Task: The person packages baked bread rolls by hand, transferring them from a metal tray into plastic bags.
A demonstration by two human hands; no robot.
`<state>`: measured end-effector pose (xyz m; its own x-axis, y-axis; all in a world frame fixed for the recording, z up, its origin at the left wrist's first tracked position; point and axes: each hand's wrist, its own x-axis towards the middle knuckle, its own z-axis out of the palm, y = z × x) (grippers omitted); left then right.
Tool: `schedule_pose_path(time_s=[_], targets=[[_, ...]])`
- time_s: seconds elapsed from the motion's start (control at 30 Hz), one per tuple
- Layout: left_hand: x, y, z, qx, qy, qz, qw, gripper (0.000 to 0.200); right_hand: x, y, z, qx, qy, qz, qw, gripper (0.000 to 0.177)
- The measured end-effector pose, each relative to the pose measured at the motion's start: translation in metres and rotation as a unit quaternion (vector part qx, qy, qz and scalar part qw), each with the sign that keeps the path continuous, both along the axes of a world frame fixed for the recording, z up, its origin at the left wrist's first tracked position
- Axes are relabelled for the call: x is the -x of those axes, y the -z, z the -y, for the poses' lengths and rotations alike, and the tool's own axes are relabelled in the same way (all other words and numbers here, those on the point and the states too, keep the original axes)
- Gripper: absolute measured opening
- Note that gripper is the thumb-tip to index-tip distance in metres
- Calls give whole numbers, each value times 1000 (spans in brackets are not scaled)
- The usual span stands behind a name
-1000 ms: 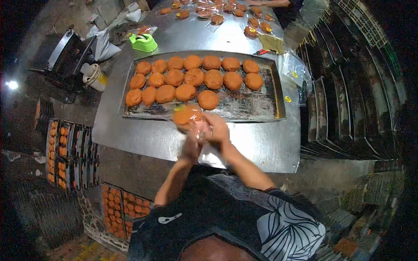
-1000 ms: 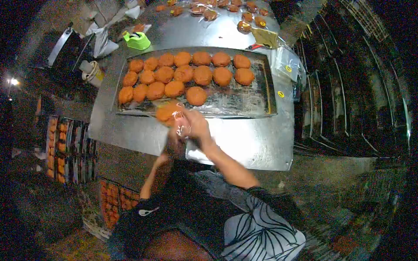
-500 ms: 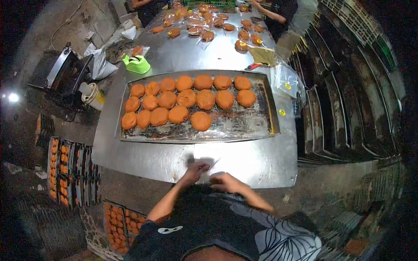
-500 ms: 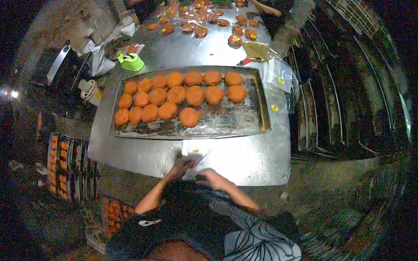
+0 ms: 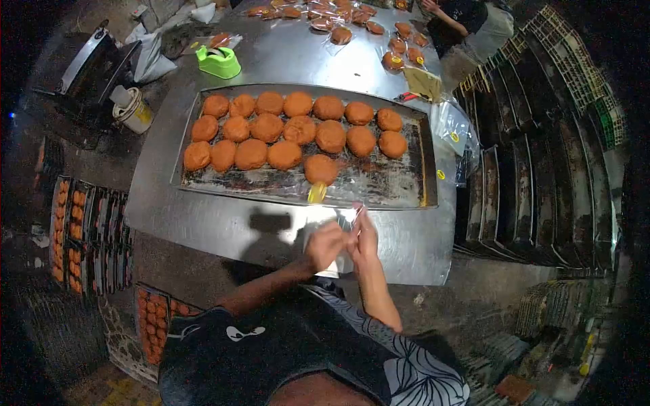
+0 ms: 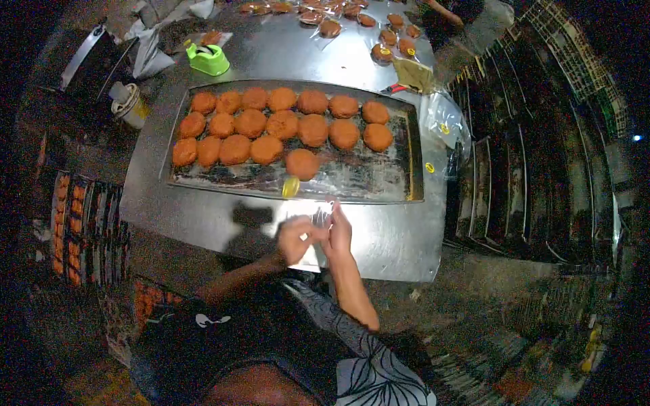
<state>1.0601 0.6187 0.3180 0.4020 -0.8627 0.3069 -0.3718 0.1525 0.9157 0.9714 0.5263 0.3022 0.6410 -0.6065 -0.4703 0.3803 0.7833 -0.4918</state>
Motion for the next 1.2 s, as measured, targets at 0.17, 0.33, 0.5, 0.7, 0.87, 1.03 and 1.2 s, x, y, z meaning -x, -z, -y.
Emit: schedule_pose_path(time_s=[0.17,0.33,0.5,0.7,0.87,1.03,1.2], targets=[[-98,19,-29,94,-96,-509,850,56,-109,-32,-59,-26,-125,218,967,55],[-208,72,-104,169,-145,-651,726,34,-184,4,-21,772,-238,-233,541,55],[-273,13,-153,276,-285,-693,601,10,-222,61,36,798,-222,-395,396,44],[-256,19,-124,326,-148,-465,810,64,-239,-43,-115,871,4,-186,454,54],[-234,-9,-101,235,94,-769,587,56,-230,-54,-143,816,114,-258,505,81],[-208,-13,-77,51,-73,-712,696,50,-234,-56,-143,760,136,-392,501,83],[-201,11,-77,64,-28,-711,699,40,-193,-55,-152,777,129,-374,489,95]])
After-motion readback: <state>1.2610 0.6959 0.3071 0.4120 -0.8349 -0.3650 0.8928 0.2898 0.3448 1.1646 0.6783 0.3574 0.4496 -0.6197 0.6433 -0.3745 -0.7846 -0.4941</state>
